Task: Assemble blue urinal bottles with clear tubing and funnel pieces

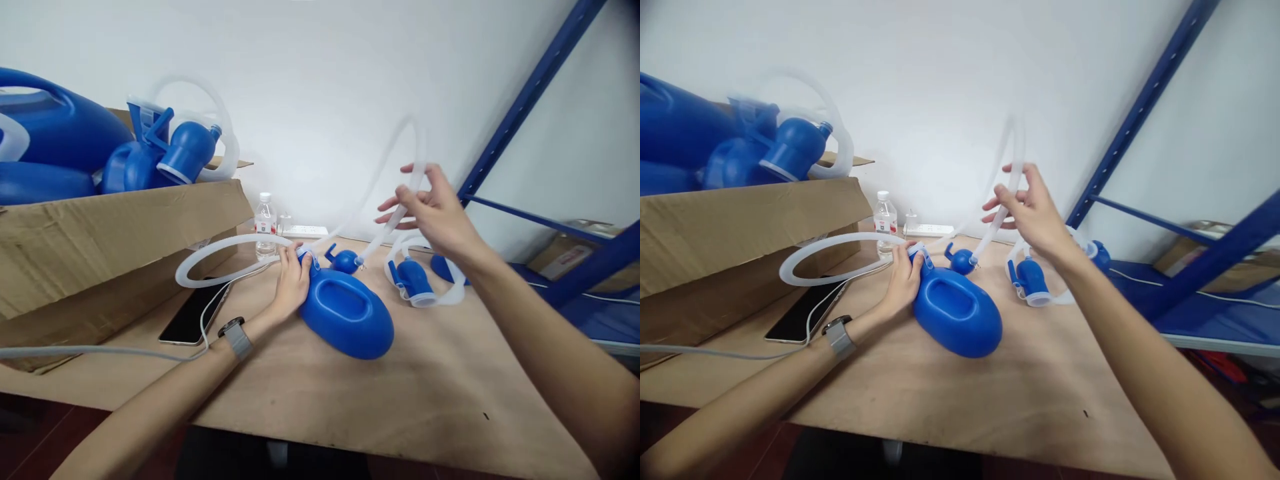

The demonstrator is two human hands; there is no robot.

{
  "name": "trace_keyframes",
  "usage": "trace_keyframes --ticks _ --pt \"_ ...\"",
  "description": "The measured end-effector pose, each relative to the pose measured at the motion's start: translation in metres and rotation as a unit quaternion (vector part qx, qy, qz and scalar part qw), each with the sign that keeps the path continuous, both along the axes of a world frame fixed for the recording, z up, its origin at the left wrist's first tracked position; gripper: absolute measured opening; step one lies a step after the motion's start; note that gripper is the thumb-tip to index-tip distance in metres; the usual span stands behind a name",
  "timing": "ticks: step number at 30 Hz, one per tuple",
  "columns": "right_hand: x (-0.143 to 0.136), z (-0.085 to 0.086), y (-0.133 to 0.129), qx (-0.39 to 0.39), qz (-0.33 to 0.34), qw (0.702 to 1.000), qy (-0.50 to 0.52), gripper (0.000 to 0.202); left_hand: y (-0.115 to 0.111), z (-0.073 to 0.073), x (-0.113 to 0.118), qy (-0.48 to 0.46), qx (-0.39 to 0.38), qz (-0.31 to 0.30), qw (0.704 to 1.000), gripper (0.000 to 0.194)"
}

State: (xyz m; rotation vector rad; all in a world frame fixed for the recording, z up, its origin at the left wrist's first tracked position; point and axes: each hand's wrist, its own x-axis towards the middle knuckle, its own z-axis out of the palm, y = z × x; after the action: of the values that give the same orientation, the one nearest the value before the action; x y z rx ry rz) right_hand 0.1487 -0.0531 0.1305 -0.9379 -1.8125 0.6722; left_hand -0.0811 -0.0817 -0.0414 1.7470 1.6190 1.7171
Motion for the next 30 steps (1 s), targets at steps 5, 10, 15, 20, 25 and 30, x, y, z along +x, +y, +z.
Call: trace_keyframes --ticks 5,10,15,20,25,30 --pt "0.023 -0.036 0.026 -0.008 -0.051 0.987 0.153 0.049 0.009 -0.011 0.032 -0.059 0.043 0.049 0.996 0.035" --pt "0.018 -0.034 0.047 0.074 -0.04 0.951 0.298 0.043 0.02 -0.018 0.073 -0.053 0.019 0.091 0.994 0.039" --pt "0.009 -0.032 0.039 0.049 0.005 0.876 0.479 0.033 0.027 -0.011 0.068 0.015 -0.112 -0.03 0.993 0.064" --pt "0.025 -0.059 0.027 -0.049 -0.002 0.87 0.49 0.028 0.019 0.012 0.025 0.063 -0.166 -0.122 0.977 0.076" --pt "0.042 -0.103 0.018 -0.193 -0.011 0.865 0.464 0.025 0.001 0.038 -0.017 -0.172 -0.247 -0.35 0.887 0.087" --pt "0.055 -0.129 0.019 -0.235 -0.009 0.881 0.41 0.027 -0.003 0.048 -0.047 -0.4 -0.2 -0.381 0.809 0.056"
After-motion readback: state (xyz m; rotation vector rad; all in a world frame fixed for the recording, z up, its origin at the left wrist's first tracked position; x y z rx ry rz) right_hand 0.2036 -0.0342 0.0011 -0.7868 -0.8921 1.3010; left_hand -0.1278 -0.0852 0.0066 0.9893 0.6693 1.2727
